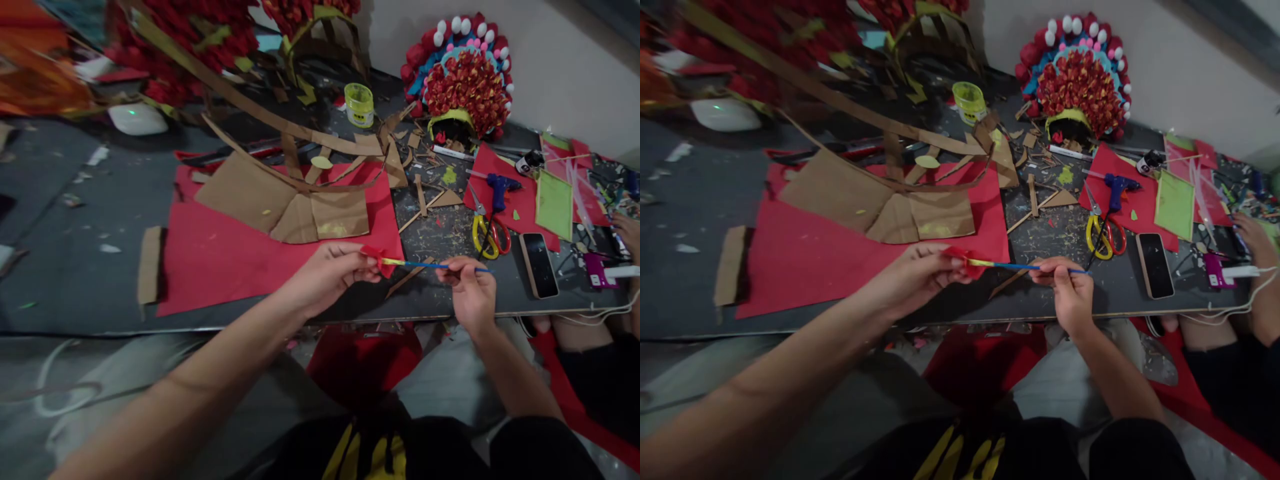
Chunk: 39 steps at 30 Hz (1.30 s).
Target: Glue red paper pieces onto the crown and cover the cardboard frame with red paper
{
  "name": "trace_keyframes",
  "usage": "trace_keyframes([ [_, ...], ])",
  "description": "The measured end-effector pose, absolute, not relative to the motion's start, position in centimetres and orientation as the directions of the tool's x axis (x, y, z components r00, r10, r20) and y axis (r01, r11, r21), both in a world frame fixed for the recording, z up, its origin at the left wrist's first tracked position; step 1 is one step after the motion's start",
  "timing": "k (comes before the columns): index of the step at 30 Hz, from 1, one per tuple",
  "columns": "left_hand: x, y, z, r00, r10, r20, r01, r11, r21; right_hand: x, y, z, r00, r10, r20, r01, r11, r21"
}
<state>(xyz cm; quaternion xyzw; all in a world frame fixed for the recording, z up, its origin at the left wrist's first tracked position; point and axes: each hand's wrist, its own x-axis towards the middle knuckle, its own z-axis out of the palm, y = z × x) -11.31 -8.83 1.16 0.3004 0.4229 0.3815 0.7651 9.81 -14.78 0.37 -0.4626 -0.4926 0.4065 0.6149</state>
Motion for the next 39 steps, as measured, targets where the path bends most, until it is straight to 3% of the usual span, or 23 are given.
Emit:
trace_keyframes([
  [3,-11.1,-9.2,1.1,0.335,0.865,-0.374,-0.282,0.471,0.836,10.4,-14.3,0.4,0.217,0.956,0.198,-0.095,0.222,-0.970],
  [7,-11.1,-9.3,0.7,0.311,0.902,-0.298,-0.130,0.352,0.927,10.7,-14.8,0.8,0.181,0.919,0.349,0.133,0.329,-0.935],
  [10,-11.2,-9.3,0.5,0.247,0.957,-0.154,0.050,0.146,0.988,10.5,-15.5,0.9,0.019,0.846,0.534,0.352,0.494,-0.795],
  [13,-11.3,-9.4,0.6,0.157,0.988,-0.012,0.157,-0.013,0.987,10.3,-15.6,0.7,-0.115,0.801,0.588,0.408,0.577,-0.707],
  [19,-11.8,-9.4,1.4,0.325,0.942,-0.083,0.096,0.055,0.994,10.8,-15.7,0.4,-0.010,0.719,0.694,0.484,0.611,-0.626],
  [22,-11.8,-9.4,1.1,0.334,0.937,-0.100,0.053,0.087,0.995,10.6,-16.0,0.5,-0.013,0.740,0.672,0.363,0.630,-0.686],
  [26,-11.6,-9.4,0.6,0.391,0.919,-0.048,-0.003,0.054,0.999,10.4,-15.4,0.5,0.148,0.915,0.376,0.034,0.375,-0.926],
  [30,-11.4,-9.8,0.7,0.551,0.833,-0.050,-0.115,0.135,0.984,10.1,-14.3,0.0,0.243,0.951,0.190,-0.148,0.230,-0.962],
  [34,-10.9,-10.3,0.7,0.637,0.768,-0.073,-0.177,0.238,0.955,9.8,-13.8,-0.4,0.215,0.975,0.059,-0.243,0.112,-0.963],
  [36,-10.7,-10.4,0.5,0.577,0.812,-0.083,-0.180,0.226,0.957,9.7,-14.1,-0.4,0.218,0.970,0.105,-0.208,0.152,-0.966],
  [39,-10.4,-10.2,0.0,0.401,0.909,-0.112,-0.098,0.165,0.981,9.4,-15.3,0.0,0.204,0.890,0.407,0.027,0.411,-0.911],
])
